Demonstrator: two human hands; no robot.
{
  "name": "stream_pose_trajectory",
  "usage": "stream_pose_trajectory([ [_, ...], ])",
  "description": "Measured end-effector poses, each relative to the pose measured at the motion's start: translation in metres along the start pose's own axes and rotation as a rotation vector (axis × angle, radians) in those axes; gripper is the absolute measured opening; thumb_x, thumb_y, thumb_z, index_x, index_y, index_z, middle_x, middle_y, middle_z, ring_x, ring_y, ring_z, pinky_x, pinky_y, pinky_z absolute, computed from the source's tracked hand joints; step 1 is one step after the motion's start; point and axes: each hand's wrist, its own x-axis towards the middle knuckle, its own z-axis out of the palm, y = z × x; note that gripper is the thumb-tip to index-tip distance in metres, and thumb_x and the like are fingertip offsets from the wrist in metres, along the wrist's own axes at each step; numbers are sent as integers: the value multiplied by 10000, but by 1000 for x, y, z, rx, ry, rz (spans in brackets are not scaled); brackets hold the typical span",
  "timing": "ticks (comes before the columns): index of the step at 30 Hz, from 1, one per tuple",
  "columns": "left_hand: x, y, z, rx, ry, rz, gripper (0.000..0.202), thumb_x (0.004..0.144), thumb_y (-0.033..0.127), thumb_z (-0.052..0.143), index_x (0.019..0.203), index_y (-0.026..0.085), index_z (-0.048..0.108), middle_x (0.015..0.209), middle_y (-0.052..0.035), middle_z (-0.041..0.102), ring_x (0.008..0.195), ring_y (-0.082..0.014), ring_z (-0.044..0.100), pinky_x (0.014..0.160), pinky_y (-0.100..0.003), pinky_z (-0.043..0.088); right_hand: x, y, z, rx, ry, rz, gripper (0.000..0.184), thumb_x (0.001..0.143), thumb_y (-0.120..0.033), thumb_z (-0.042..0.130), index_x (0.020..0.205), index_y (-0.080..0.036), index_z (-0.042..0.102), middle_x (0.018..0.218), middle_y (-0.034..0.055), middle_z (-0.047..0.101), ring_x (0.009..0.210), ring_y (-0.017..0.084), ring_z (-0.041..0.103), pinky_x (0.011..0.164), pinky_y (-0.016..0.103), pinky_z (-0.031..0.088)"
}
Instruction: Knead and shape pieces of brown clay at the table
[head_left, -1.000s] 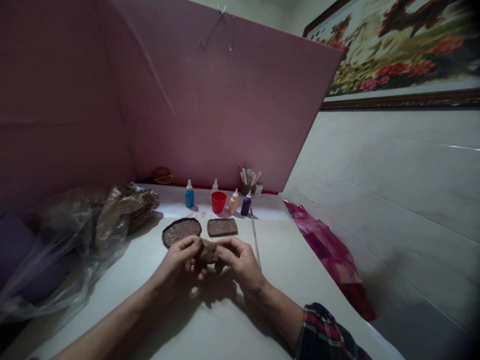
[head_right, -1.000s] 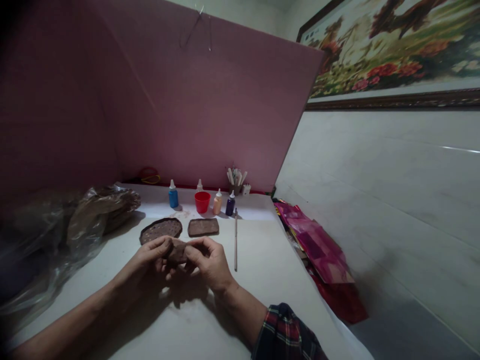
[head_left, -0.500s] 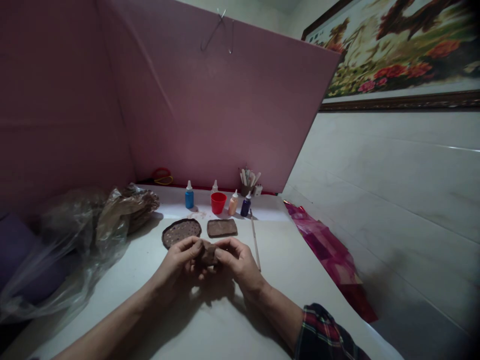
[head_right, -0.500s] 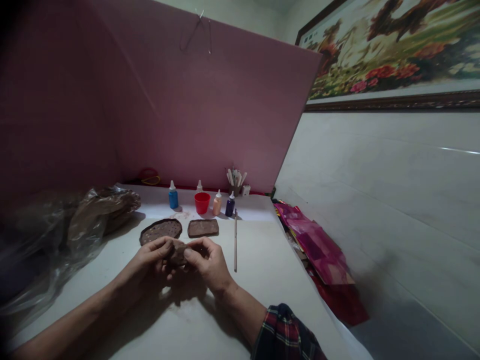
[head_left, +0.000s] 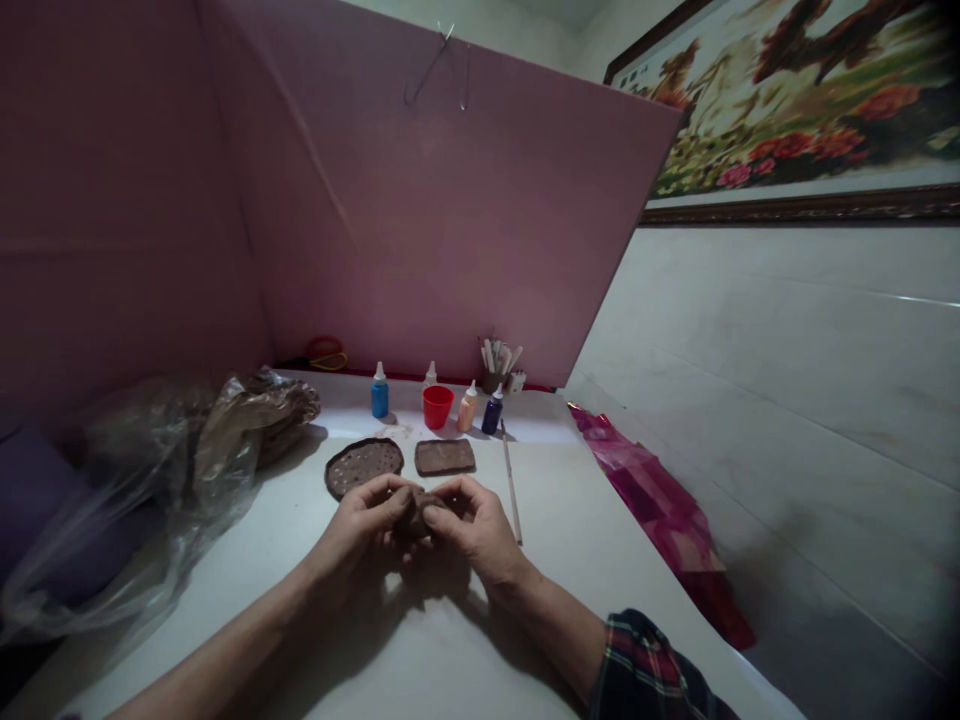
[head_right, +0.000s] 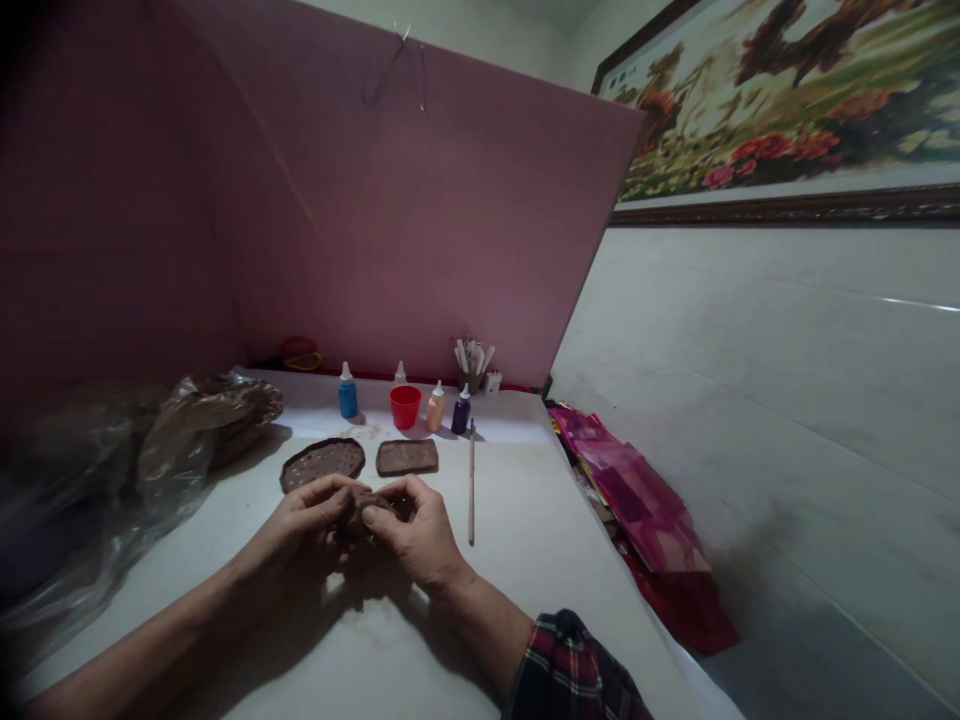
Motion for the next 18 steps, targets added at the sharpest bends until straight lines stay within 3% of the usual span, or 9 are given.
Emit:
stream_pose_trajectory([
  [8,0,-2,-1,11,-6,16,245,755,327,702,891,138,624,688,-39,632,551,-142,591,498,-248,467,-5,-8,5,-18,48,-5,207,676,-261,723,800,-139,610,656,-20,608,598,104,537,581,226,433],
  [15,1,-1,0,-13,-9,45,228,813,352,632,862,131,605,673,-37,604,539,-131,565,478,-237,440,1,5,-1,50,-8,-20,358,783,-468,653,903,-131,638,797,42,655,706,138,592,649,251,467],
  [18,1,1,1,-15,-9,34,238,800,351,646,871,128,602,724,-63,632,531,-133,564,459,-237,428,1,8,-2,103,-15,-8,365,821,-490,602,907,-138,639,808,42,648,727,142,599,679,259,472],
])
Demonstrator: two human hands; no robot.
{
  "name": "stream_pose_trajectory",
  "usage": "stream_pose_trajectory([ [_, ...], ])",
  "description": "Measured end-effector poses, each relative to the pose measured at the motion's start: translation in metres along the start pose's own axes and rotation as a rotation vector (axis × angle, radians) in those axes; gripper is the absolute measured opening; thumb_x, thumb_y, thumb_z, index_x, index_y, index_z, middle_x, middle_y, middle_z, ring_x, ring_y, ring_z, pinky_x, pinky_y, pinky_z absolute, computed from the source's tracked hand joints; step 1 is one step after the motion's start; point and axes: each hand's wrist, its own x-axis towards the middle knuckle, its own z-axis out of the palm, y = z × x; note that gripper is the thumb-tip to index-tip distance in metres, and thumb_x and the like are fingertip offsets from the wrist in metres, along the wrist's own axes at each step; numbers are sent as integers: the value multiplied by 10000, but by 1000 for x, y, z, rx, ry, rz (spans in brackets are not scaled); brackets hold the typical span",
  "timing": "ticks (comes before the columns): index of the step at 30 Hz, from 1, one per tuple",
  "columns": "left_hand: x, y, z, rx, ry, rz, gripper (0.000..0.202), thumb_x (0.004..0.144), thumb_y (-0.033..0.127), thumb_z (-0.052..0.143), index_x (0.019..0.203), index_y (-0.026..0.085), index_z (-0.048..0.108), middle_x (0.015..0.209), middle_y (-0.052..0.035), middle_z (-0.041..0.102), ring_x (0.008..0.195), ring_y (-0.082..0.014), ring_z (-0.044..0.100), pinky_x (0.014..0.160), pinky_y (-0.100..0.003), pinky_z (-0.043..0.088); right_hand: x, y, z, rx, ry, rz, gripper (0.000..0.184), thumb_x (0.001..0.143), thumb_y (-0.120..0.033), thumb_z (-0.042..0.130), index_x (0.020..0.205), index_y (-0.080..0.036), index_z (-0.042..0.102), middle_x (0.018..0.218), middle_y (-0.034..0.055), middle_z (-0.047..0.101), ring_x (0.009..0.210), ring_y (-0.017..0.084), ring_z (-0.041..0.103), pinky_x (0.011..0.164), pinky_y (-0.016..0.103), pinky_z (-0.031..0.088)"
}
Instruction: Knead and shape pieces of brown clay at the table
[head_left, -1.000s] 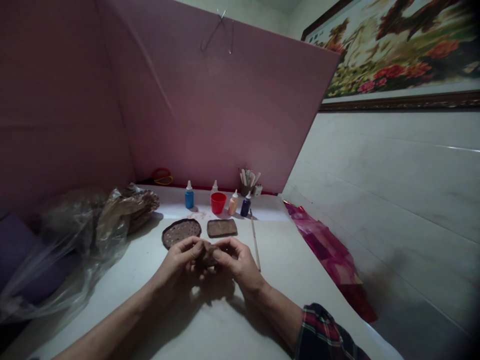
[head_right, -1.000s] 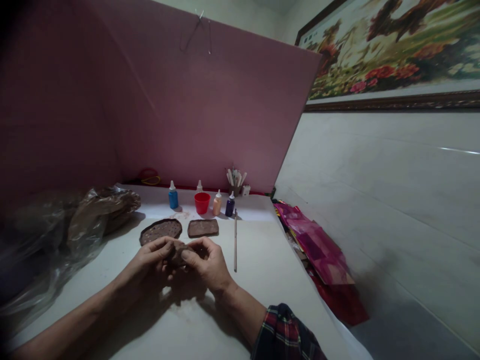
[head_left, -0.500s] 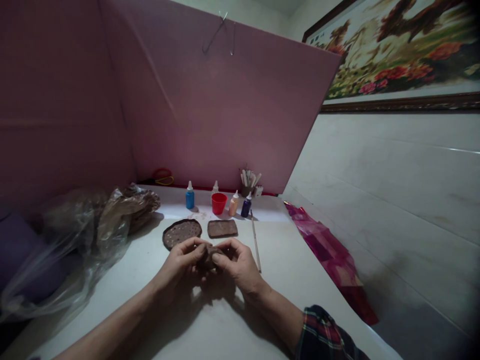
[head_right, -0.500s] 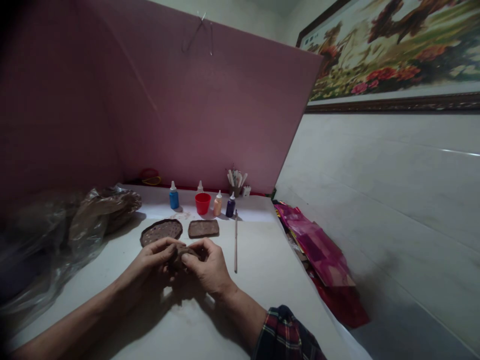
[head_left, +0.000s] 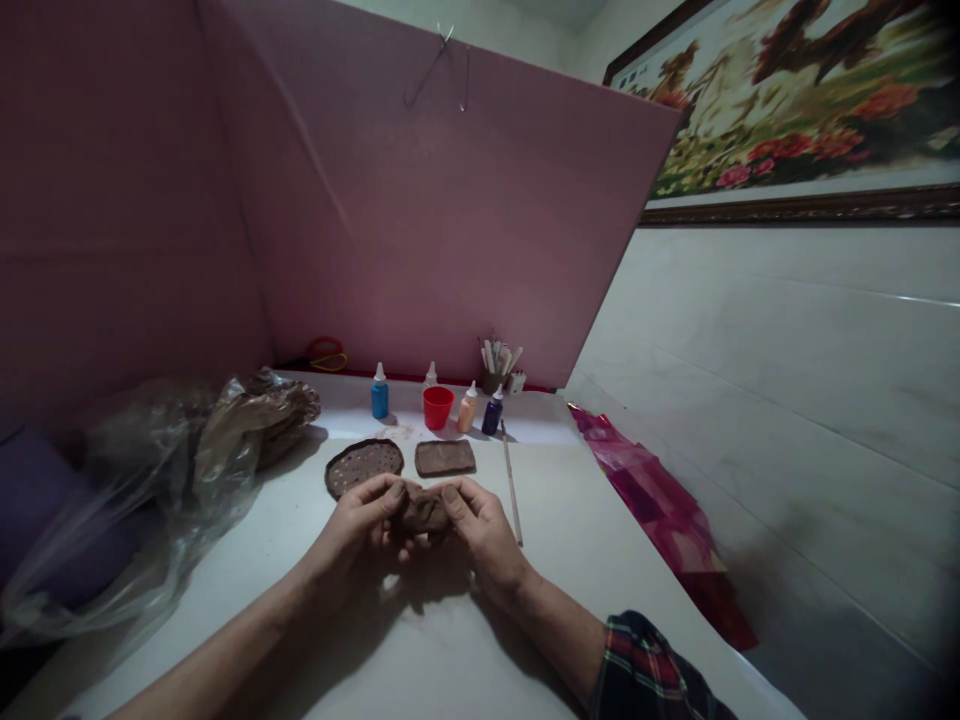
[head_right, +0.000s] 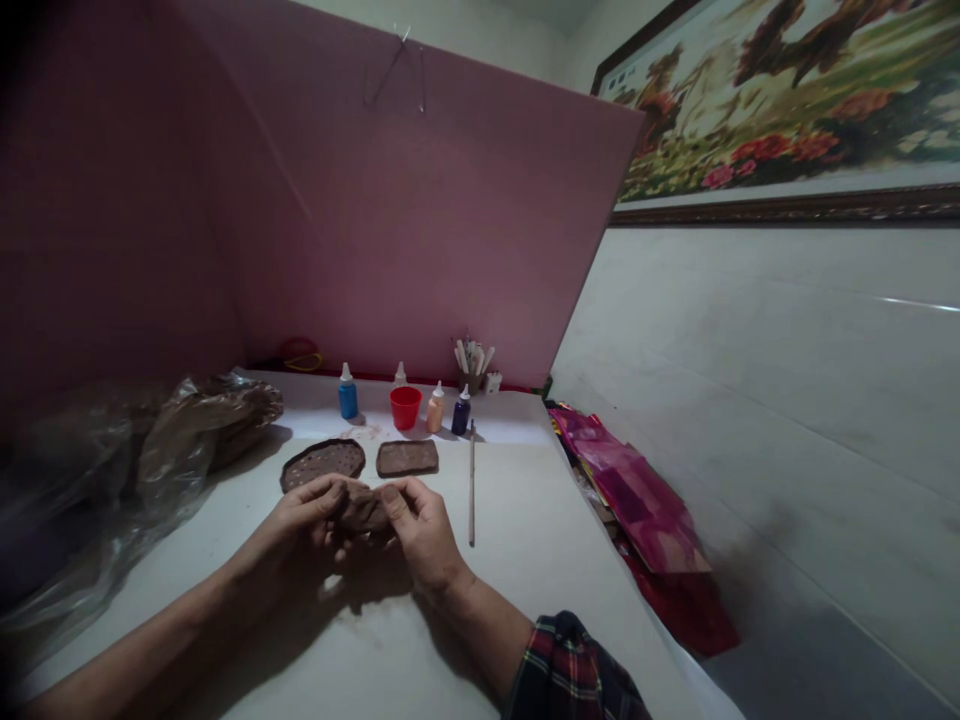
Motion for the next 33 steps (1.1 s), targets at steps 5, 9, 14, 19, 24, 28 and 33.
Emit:
stream_pose_trajectory([
  [5,-1,1,0,-6,11,-11,245,784,333,664,893,122,604,773,-78,638,584,-147,580,482,-242,440,-1,-2,2,47,8,47,298,821,-440,603,907,-158,647,799,33,651,705,137,592,663,248,467],
  [9,0,-2,-4,3,8,-3,233,795,336,649,888,131,593,743,-56,618,563,-139,563,468,-243,441,-2,-3,2,76,12,70,246,813,-383,599,913,-162,642,798,31,650,713,139,593,651,245,459],
  [14,3,-4,-6,27,11,14,251,804,364,634,869,125,592,706,-45,596,543,-138,553,452,-246,445,-2,-2,1,47,-6,72,228,787,-343,605,914,-156,633,845,45,654,738,155,601,674,273,466],
  [19,1,-1,-3,26,0,22,232,817,352,622,847,124,590,696,-37,591,558,-132,555,479,-245,452,-1,-5,0,-5,-26,45,202,766,-279,617,919,-148,638,820,33,649,733,147,588,682,271,455],
  [24,0,-1,-3,-1,-4,9,218,822,345,618,833,132,577,663,-20,577,542,-127,550,480,-245,450,0,-5,0,-39,-42,-9,238,717,-277,684,911,-145,643,819,29,657,748,146,583,702,268,451],
  [28,0,-2,-4,15,13,9,215,816,341,628,846,133,582,667,-22,585,544,-127,549,479,-243,440,0,-4,0,-67,-39,-24,214,717,-248,675,902,-147,642,813,27,660,748,149,583,699,272,449],
  [33,-2,-1,0,50,24,19,210,801,334,647,831,135,588,650,-21,584,555,-126,542,510,-248,430,-2,-4,2,-98,-11,-33,177,708,-186,638,882,-147,636,770,13,648,713,139,575,671,260,447],
])
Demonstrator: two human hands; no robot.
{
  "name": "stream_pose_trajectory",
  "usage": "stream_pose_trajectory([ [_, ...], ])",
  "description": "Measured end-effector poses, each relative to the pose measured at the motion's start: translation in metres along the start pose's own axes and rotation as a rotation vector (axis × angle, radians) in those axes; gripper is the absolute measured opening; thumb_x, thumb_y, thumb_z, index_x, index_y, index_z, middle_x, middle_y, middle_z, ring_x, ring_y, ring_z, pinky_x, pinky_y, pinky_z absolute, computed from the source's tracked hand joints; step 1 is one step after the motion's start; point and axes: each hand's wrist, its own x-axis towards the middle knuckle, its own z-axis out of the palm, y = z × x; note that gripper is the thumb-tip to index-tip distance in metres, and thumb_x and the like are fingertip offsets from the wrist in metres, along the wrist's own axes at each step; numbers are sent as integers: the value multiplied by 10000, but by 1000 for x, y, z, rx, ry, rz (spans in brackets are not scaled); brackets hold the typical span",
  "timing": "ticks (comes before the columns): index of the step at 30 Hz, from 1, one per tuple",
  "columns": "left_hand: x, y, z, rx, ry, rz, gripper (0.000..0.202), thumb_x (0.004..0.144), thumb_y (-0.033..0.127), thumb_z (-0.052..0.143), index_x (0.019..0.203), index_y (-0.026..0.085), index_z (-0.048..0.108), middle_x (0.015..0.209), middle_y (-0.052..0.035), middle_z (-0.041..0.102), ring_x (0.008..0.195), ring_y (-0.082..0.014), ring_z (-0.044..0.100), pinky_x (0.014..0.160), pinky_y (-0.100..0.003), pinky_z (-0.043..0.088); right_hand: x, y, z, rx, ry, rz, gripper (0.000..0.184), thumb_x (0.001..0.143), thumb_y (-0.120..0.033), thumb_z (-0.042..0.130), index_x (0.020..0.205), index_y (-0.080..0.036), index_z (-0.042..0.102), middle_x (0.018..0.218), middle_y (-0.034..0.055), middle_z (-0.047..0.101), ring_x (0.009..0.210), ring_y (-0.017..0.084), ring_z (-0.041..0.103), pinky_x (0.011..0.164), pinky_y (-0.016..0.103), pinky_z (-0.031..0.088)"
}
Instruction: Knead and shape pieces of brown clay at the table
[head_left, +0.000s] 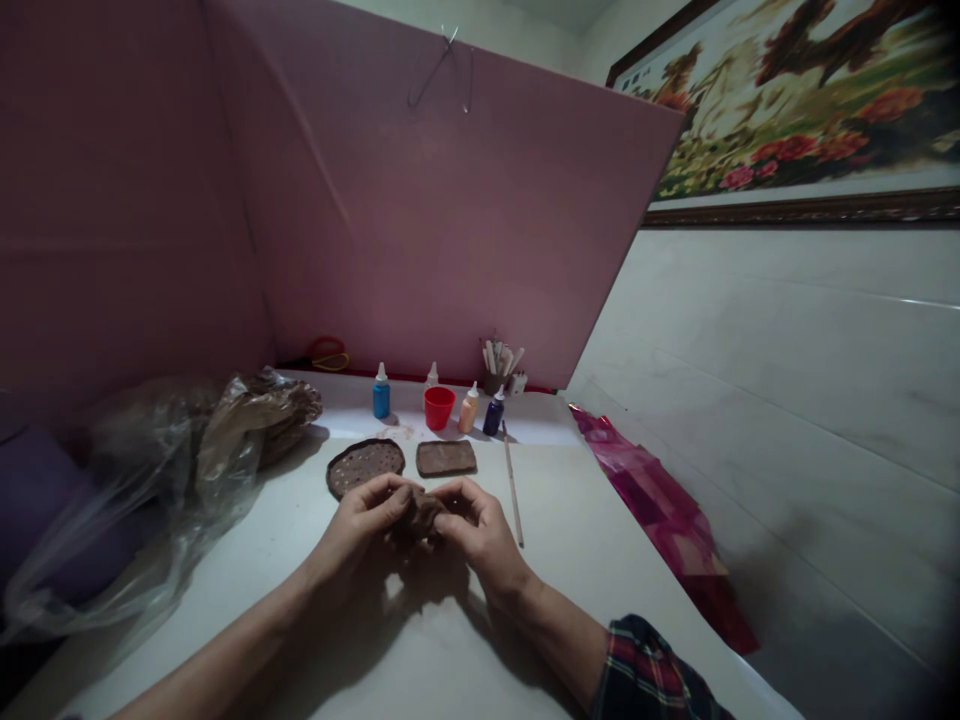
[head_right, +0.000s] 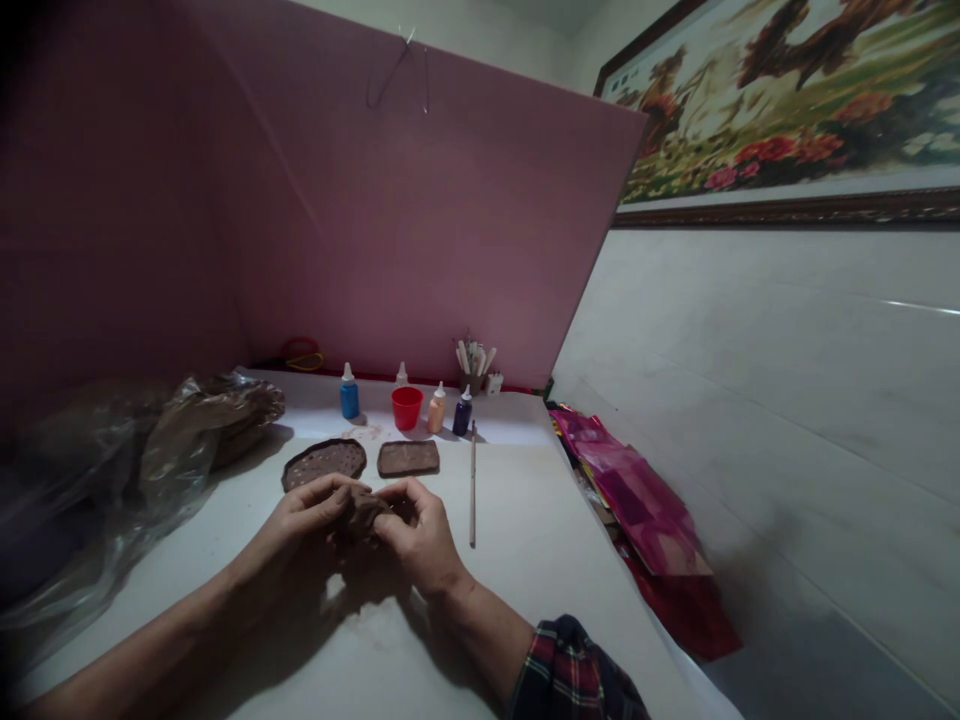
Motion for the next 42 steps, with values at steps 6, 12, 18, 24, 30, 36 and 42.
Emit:
stream_pose_trajectory([
  [6,0,0,-1,-23,-29,-8,221,827,353,610,846,134,590,669,-33,591,562,-134,549,503,-252,424,2,2,-1,-10,-6,-16,179,718,-216,652,882,-146,641,796,26,657,736,146,584,689,267,451],
  [12,2,-1,-2,-43,-12,-19,223,826,357,611,832,136,579,653,-23,581,547,-132,548,481,-247,432,2,2,-3,7,-30,-19,198,762,-279,645,906,-143,638,788,26,646,711,135,574,675,260,449],
  [18,-1,2,1,-36,-7,-32,237,800,364,645,850,138,595,656,-25,598,531,-130,550,475,-244,428,1,3,-3,-1,-41,-26,263,782,-369,659,918,-147,623,791,24,637,709,135,575,671,255,451],
  [24,-1,3,1,-5,10,-50,274,737,371,714,858,141,626,658,-21,603,542,-135,565,488,-240,426,-2,0,-1,8,-26,-8,296,765,-387,686,930,-156,602,809,18,621,737,139,574,678,250,448],
  [30,1,0,-2,60,15,-20,293,726,366,725,904,146,648,704,-50,640,591,-155,587,532,-257,442,-3,-3,0,26,-35,24,313,751,-404,701,897,-153,583,738,2,609,662,125,562,631,244,436],
  [36,3,-2,-4,118,21,-8,286,734,361,721,896,137,652,732,-67,657,621,-150,590,560,-250,442,-1,-4,2,-24,-5,46,319,710,-397,732,832,-143,582,679,-7,595,613,113,541,584,230,412],
  [42,3,-1,-2,91,41,-32,311,689,371,757,864,136,655,691,-47,648,574,-133,577,516,-230,432,-2,-3,2,-24,12,46,307,705,-381,734,839,-143,594,692,1,621,625,121,561,604,240,426],
])
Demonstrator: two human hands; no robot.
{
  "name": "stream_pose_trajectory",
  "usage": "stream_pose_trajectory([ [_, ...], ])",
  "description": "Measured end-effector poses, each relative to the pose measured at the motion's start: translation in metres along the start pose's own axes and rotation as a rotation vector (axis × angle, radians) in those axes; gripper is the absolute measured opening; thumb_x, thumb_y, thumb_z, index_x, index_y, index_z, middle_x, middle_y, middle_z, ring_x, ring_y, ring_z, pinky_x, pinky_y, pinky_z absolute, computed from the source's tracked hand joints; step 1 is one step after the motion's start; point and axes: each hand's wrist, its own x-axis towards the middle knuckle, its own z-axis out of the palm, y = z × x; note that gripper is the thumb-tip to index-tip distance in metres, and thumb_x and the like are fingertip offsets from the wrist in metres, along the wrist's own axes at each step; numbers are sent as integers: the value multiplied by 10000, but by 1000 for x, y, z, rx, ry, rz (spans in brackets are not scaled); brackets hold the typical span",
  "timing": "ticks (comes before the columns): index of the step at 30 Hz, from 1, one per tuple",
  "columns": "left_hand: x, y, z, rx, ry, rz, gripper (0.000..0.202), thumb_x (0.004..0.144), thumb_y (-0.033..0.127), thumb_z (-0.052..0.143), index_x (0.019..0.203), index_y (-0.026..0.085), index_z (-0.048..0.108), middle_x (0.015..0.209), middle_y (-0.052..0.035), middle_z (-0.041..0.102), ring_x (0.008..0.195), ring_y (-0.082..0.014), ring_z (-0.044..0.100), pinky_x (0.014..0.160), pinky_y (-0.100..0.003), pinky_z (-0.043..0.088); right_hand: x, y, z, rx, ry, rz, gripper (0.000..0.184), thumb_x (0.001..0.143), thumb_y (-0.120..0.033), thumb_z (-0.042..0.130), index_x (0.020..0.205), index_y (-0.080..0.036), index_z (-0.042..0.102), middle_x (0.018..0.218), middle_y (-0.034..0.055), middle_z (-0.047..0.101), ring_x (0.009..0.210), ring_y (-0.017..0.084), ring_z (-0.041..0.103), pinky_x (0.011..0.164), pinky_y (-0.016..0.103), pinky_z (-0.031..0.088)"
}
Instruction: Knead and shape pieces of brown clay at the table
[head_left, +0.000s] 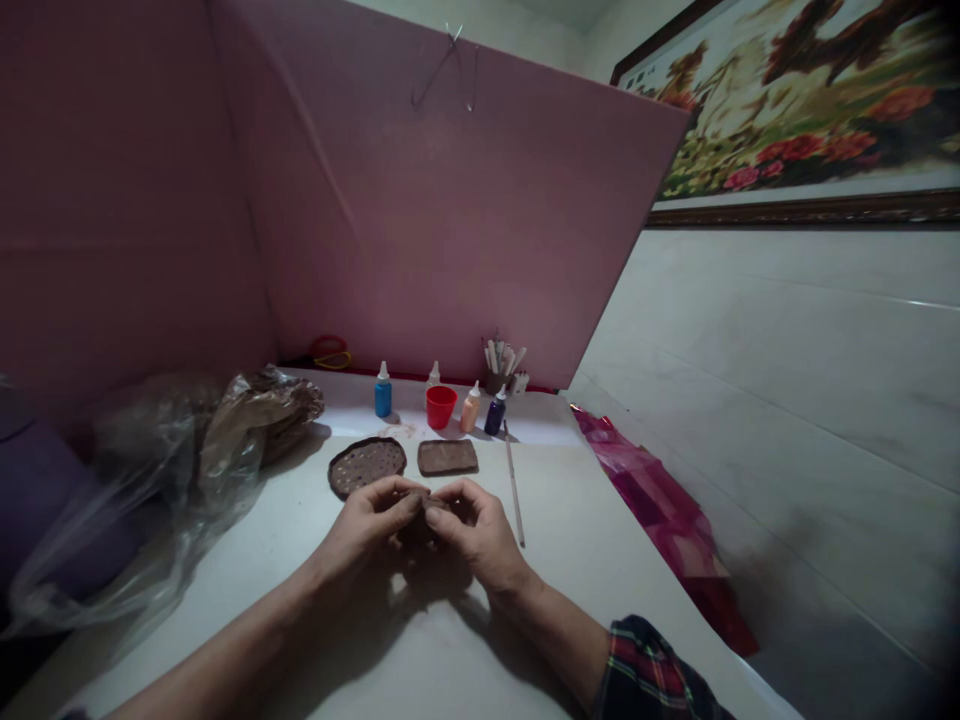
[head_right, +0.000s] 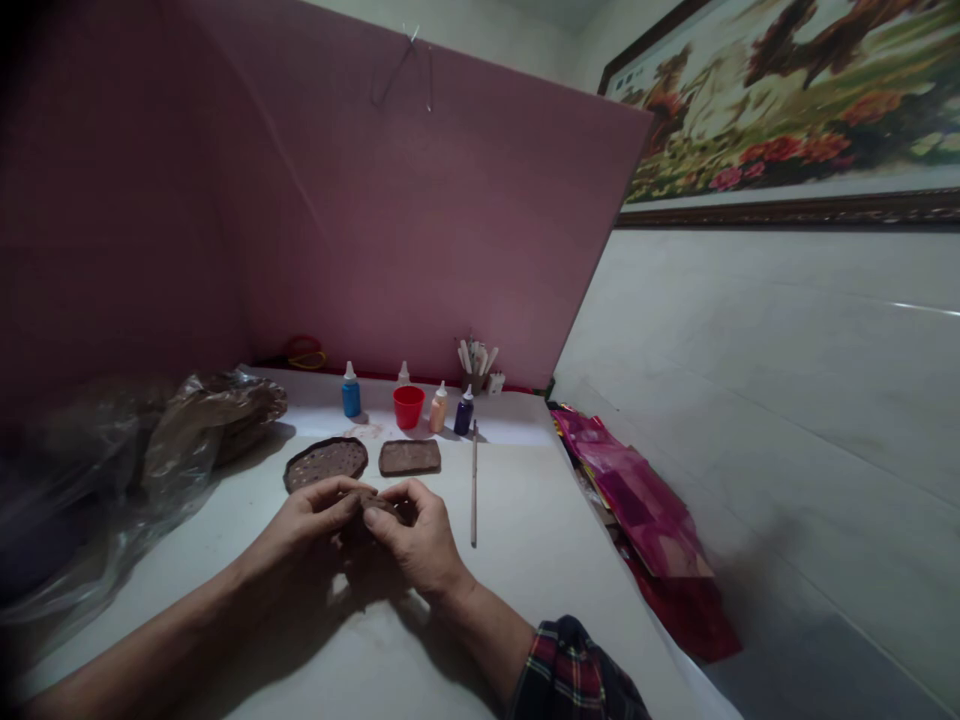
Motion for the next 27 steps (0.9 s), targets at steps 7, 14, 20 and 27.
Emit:
stream_pose_trajectory([
  [7,-2,1,2,-21,16,14,308,669,367,770,851,141,667,646,-33,639,521,-132,570,471,-230,431,0,-1,1,-4,13,0,290,699,-360,733,837,-140,606,704,4,632,633,120,570,625,245,439],
  [14,-1,1,0,-95,-39,-18,303,694,357,752,875,134,655,684,-53,652,538,-150,594,485,-254,466,2,1,-1,18,-2,-11,333,725,-439,714,854,-142,634,718,11,635,649,126,575,639,249,450],
  [20,-1,2,1,-171,-48,-24,301,700,332,751,885,122,640,731,-74,668,541,-152,602,455,-238,460,4,6,-2,85,-15,10,388,811,-522,598,895,-146,650,775,37,636,686,138,573,620,244,456],
  [27,-1,2,0,-152,-45,-18,301,701,332,747,894,125,644,730,-81,671,544,-156,607,456,-237,457,2,3,-2,97,-15,1,357,804,-491,617,903,-150,652,801,33,645,714,139,580,660,248,458],
])
